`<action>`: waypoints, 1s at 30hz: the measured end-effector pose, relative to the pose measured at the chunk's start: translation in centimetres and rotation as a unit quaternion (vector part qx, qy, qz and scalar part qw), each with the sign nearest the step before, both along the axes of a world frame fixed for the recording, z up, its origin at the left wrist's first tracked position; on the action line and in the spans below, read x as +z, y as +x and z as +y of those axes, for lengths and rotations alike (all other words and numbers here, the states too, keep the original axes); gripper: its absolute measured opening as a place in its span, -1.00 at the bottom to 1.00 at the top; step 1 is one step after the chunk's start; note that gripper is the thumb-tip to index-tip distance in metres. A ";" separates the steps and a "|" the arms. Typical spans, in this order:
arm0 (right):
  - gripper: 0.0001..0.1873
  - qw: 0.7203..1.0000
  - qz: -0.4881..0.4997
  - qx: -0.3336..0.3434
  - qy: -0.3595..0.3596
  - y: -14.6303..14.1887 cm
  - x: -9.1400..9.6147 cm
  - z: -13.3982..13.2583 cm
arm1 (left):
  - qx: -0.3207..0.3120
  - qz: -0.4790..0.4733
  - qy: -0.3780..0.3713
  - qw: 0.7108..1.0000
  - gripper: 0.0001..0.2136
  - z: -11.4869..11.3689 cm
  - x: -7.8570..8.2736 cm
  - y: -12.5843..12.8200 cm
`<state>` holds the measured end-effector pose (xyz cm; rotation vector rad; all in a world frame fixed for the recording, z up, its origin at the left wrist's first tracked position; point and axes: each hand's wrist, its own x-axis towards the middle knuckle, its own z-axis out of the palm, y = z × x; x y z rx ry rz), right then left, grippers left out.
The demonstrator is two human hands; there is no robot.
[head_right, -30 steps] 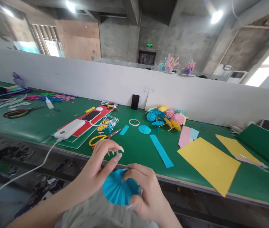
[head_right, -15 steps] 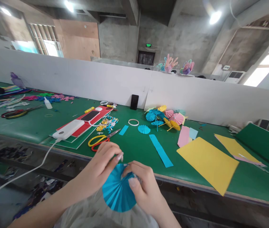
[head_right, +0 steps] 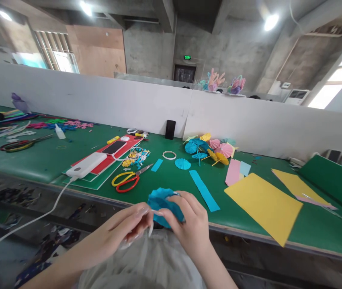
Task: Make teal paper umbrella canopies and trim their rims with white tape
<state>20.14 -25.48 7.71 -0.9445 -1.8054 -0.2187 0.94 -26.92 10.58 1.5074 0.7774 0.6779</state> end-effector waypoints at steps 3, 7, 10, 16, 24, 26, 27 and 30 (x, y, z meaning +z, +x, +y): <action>-0.79 0.994 -0.048 -0.021 0.096 0.5 0.4 0.2 | -0.025 -0.039 -0.035 0.998 -0.68 0.1 0.0 0.1; -0.74 0.986 -0.085 -0.015 0.142 1.0 1.1 0.2 | -0.059 -0.056 -0.071 0.994 -0.73 0.3 0.1 -0.1; -0.66 0.986 -0.105 -0.002 0.126 1.4 1.4 0.3 | -0.074 -0.058 -0.077 0.993 -0.76 0.5 0.2 -0.4; -0.55 0.984 -0.129 0.007 0.120 1.8 1.6 0.2 | -0.083 -0.002 -0.041 0.996 -0.81 0.7 0.6 -0.6; -0.53 0.981 -0.151 0.005 0.121 2.1 1.9 0.3 | -0.067 0.076 0.005 0.995 -0.82 1.2 0.7 -0.5; -0.56 0.981 -0.153 0.005 0.117 2.1 2.0 0.3 | -0.066 0.077 0.019 0.995 -0.82 1.3 0.8 -0.5; -0.58 0.982 -0.151 0.005 0.110 2.1 2.1 0.3 | -0.063 0.079 0.030 0.994 -0.82 1.3 0.9 -0.5; -0.64 0.989 -0.131 0.009 0.071 1.8 2.1 0.3 | -0.042 0.092 0.067 0.993 -0.80 1.0 1.3 -0.7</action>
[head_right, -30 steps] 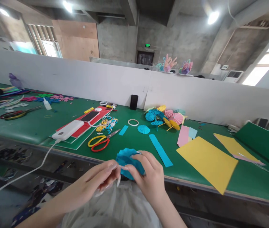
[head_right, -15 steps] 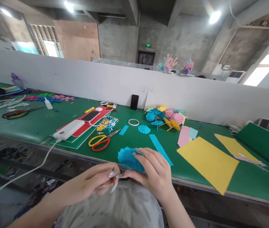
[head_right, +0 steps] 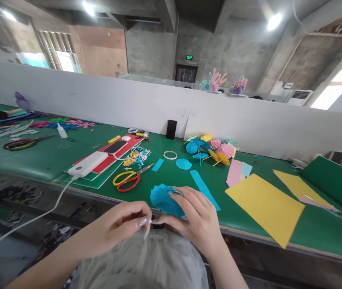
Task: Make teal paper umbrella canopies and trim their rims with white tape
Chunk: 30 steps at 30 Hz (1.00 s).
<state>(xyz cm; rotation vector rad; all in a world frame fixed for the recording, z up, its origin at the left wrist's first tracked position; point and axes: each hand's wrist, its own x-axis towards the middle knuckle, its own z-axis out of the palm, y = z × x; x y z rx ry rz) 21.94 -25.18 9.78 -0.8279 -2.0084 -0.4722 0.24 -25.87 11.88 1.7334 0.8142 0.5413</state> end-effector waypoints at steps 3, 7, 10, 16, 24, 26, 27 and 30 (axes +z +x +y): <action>-0.66 0.997 0.046 0.010 -0.060 -0.5 -0.5 -0.2 | 0.039 -0.003 0.054 0.998 -0.79 -0.5 0.2 0.0; -0.71 0.976 0.138 0.025 -0.167 -1.5 -1.3 -0.9 | 0.113 -0.023 0.170 0.979 -0.82 -0.7 -0.1 0.7; -0.74 0.958 0.183 0.048 -0.218 -1.9 -1.3 -1.4 | 0.137 -0.020 0.268 0.953 -0.86 -0.3 -0.6 1.5; -0.86 0.936 0.215 0.101 -0.260 -2.0 -0.8 -2.0 | 0.105 0.005 0.364 0.925 -0.83 0.4 -0.7 1.6; -0.86 0.927 0.194 0.127 -0.296 -2.3 0.3 -2.2 | 0.071 0.056 0.371 0.924 -0.79 0.1 -0.6 1.3; -0.87 0.924 0.184 0.136 -0.306 -2.4 0.4 -2.3 | 0.070 0.061 0.368 0.925 -0.78 0.0 -0.6 1.3; -0.87 0.923 0.181 0.139 -0.310 -2.4 0.4 -2.2 | 0.070 0.062 0.363 0.927 -0.78 0.1 -0.6 1.3; -0.83 0.916 0.184 0.139 -0.328 -2.5 0.4 -2.0 | 0.066 0.059 0.343 0.935 -0.80 0.1 -0.5 1.0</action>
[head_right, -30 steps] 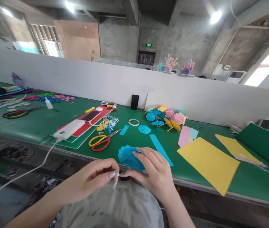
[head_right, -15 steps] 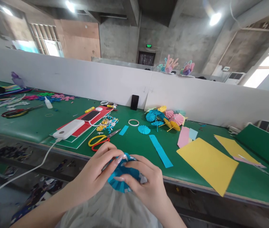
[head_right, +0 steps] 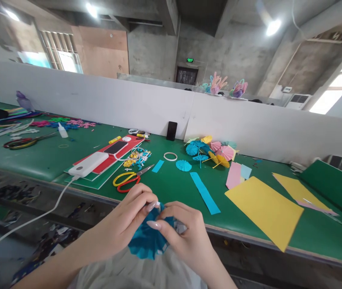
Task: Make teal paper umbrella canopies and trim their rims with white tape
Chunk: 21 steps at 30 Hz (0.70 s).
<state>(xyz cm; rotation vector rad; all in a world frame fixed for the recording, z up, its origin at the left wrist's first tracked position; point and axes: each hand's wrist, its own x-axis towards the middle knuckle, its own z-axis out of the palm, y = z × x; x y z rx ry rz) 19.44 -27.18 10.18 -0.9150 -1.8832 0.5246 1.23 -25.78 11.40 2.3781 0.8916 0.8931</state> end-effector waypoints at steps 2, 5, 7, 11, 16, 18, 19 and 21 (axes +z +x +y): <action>-0.81 1.000 -0.002 -0.006 -0.020 0.0 -0.1 0.2 | -0.004 -0.001 -0.014 1.000 -0.81 0.0 0.1 -0.3; -0.86 0.999 -0.025 -0.014 -0.040 0.1 -0.1 0.6 | -0.003 0.006 -0.020 1.000 -0.81 -0.1 0.3 -0.9; -0.86 0.998 -0.041 -0.009 -0.047 0.2 0.1 0.7 | 0.001 0.032 0.001 0.999 -0.81 -0.1 0.2 -1.2; -0.79 0.996 -0.059 0.017 -0.063 0.4 0.6 0.6 | 0.020 0.126 0.080 0.989 -0.78 0.1 -0.1 -1.1; -0.72 0.994 -0.086 0.032 -0.061 0.2 1.0 0.5 | 0.052 0.190 0.152 0.969 -0.74 0.5 -0.6 -0.6; -0.71 0.994 -0.095 0.022 -0.050 0.1 1.0 0.6 | 0.062 0.211 0.165 0.962 -0.74 0.6 -0.6 -0.4; -0.71 0.994 -0.100 0.015 -0.044 0.0 0.9 0.7 | 0.067 0.218 0.171 0.958 -0.73 0.6 -0.6 -0.4; -0.71 0.993 -0.112 -0.002 -0.031 -0.2 0.8 1.0 | 0.081 0.226 0.186 0.953 -0.72 0.7 -0.6 -0.2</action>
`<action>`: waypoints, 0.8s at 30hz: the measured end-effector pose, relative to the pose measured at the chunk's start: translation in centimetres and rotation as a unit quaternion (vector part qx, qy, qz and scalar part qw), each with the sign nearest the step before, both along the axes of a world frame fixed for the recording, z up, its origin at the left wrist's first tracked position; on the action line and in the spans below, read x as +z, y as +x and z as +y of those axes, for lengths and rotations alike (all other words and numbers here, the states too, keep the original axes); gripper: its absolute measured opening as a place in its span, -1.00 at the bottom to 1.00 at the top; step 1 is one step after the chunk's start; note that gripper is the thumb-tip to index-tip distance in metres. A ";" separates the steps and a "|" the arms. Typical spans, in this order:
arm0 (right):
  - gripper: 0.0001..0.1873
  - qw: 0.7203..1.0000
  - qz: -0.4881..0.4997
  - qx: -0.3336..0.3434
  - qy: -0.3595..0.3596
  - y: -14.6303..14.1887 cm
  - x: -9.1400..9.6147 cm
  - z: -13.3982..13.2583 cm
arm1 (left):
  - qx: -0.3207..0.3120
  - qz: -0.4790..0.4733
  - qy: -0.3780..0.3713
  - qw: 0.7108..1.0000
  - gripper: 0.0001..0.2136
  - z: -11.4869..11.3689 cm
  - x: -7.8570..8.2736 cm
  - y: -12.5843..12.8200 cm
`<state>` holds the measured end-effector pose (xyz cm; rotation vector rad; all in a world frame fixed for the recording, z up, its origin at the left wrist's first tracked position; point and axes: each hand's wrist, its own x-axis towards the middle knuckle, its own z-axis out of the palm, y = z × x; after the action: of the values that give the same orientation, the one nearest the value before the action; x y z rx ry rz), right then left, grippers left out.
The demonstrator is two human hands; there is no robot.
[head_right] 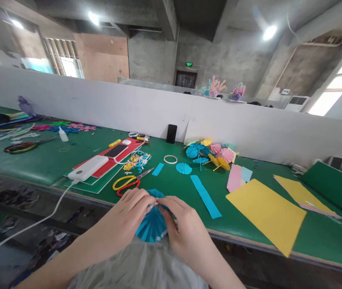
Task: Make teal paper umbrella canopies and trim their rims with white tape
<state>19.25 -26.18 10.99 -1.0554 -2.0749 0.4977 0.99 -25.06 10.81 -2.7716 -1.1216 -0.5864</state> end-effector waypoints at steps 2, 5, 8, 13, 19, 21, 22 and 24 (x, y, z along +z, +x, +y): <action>-0.70 1.000 -0.018 -0.015 0.016 -0.2 -0.2 0.3 | 0.016 0.010 0.017 1.000 -0.71 0.2 0.0 0.1; -0.70 0.997 -0.051 -0.034 0.046 -0.6 -0.4 0.8 | 0.043 0.044 0.035 0.997 -0.71 0.6 -0.2 0.4; -0.71 0.991 -0.094 -0.050 0.079 -0.9 -0.5 1.5 | 0.070 0.087 0.051 0.992 -0.72 1.1 -0.7 0.5; -0.72 0.982 -0.150 -0.058 0.099 -1.4 -0.5 2.2 | 0.086 0.130 0.068 0.986 -0.76 1.5 -1.2 0.4; -0.74 0.978 -0.183 -0.044 0.087 -1.4 -0.9 2.4 | 0.063 0.169 0.099 0.979 -0.72 1.4 -0.8 0.0; -0.75 0.977 -0.194 -0.041 0.083 -1.2 -1.0 2.3 | 0.046 0.184 0.114 0.975 -0.72 1.5 -0.9 -0.2; -0.75 0.975 -0.201 -0.039 0.082 -1.1 -1.1 2.3 | 0.036 0.191 0.121 0.973 -0.73 1.6 -1.1 -0.2; -0.74 0.973 -0.215 -0.033 0.079 -1.0 -1.2 2.4 | 0.019 0.202 0.134 0.970 -0.75 1.8 -1.5 -0.2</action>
<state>18.25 -23.80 9.83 -1.2101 -2.3956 0.0660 0.76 -23.27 9.30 -2.4738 -0.9247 -0.1397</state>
